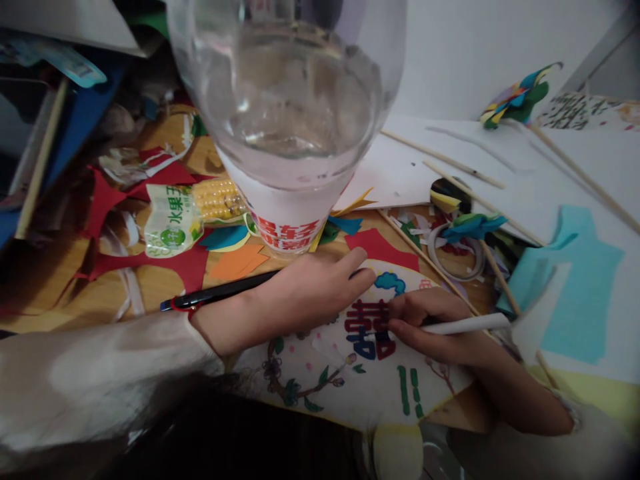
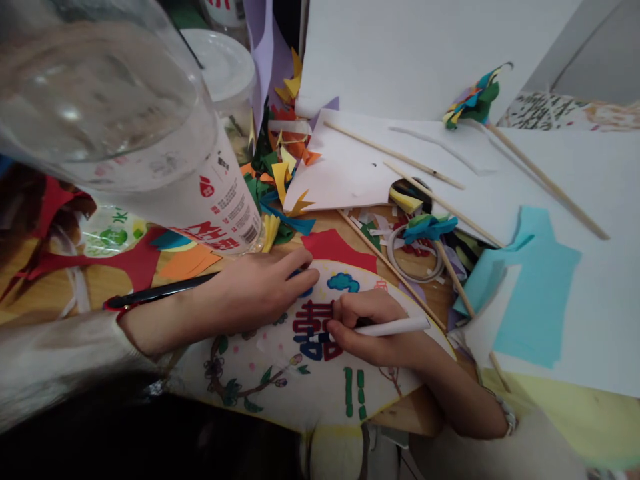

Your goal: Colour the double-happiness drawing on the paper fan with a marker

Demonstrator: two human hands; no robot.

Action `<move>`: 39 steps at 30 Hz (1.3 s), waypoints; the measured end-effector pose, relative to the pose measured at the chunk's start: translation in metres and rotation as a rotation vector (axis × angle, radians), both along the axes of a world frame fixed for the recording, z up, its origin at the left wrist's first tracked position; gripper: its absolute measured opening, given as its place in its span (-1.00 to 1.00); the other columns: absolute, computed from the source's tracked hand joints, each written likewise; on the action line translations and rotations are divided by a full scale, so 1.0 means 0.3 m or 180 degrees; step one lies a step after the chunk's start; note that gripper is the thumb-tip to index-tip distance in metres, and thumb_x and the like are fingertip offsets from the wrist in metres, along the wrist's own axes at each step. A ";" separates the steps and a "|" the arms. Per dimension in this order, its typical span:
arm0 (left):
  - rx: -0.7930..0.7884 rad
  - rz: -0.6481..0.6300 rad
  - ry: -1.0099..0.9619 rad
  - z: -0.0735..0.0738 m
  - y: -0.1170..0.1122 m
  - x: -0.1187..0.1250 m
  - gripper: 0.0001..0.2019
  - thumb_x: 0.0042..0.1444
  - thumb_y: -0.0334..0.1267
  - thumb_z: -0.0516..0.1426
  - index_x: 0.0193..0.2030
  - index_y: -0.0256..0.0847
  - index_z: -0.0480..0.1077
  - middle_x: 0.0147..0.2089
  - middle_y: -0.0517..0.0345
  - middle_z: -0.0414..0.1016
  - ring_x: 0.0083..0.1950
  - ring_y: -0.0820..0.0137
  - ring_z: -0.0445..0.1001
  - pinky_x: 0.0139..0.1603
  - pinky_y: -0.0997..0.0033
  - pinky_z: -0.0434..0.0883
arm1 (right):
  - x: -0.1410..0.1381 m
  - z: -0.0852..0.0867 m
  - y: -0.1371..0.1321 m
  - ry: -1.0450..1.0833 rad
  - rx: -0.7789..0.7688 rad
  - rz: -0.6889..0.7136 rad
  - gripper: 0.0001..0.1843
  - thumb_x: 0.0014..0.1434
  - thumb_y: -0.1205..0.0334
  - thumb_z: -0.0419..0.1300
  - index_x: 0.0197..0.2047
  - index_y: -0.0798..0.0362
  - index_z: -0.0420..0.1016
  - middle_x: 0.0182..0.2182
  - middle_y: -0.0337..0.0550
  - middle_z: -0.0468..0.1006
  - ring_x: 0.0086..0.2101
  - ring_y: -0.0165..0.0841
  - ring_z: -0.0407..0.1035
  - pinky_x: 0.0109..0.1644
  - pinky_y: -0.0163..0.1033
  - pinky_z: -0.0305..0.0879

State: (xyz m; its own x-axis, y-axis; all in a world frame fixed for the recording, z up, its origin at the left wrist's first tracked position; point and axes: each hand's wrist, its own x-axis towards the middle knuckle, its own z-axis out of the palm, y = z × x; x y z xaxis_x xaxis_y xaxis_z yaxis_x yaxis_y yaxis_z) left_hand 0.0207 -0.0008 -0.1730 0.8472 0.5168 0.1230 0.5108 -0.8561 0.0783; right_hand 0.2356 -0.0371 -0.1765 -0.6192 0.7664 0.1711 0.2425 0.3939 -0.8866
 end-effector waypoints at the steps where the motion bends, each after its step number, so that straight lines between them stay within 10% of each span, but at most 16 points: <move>1: 0.0005 0.0000 0.0005 -0.001 -0.001 0.000 -0.82 0.12 -0.47 -0.10 -0.17 -0.21 0.19 -0.21 0.10 0.27 -0.44 0.31 0.35 -0.62 0.31 0.17 | 0.002 -0.002 0.000 -0.0003 -0.0018 -0.0029 -0.66 0.13 0.49 0.11 -0.56 0.04 0.08 -0.66 -0.37 0.23 -0.60 -0.54 0.20 -0.54 -0.40 0.12; 39: -0.0078 -0.0007 -0.0086 -0.011 -0.002 0.002 -0.83 0.15 -0.45 -0.11 -0.15 -0.21 0.19 -0.21 0.08 0.27 -0.39 0.28 0.36 -0.53 0.28 0.28 | -0.002 -0.003 -0.003 0.0041 -0.0162 0.0361 -0.68 0.12 0.52 0.13 -0.52 0.04 0.09 -0.60 -0.35 0.35 -0.56 -0.53 0.30 -0.51 -0.41 0.15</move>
State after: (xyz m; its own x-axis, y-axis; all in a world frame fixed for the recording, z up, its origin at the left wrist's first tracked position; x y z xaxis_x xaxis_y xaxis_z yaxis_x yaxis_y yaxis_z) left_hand 0.0213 -0.0014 -0.1763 0.8450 0.5180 0.1331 0.5063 -0.8549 0.1130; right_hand 0.2351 -0.0381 -0.1773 -0.7004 0.6995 0.1422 0.1874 0.3724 -0.9090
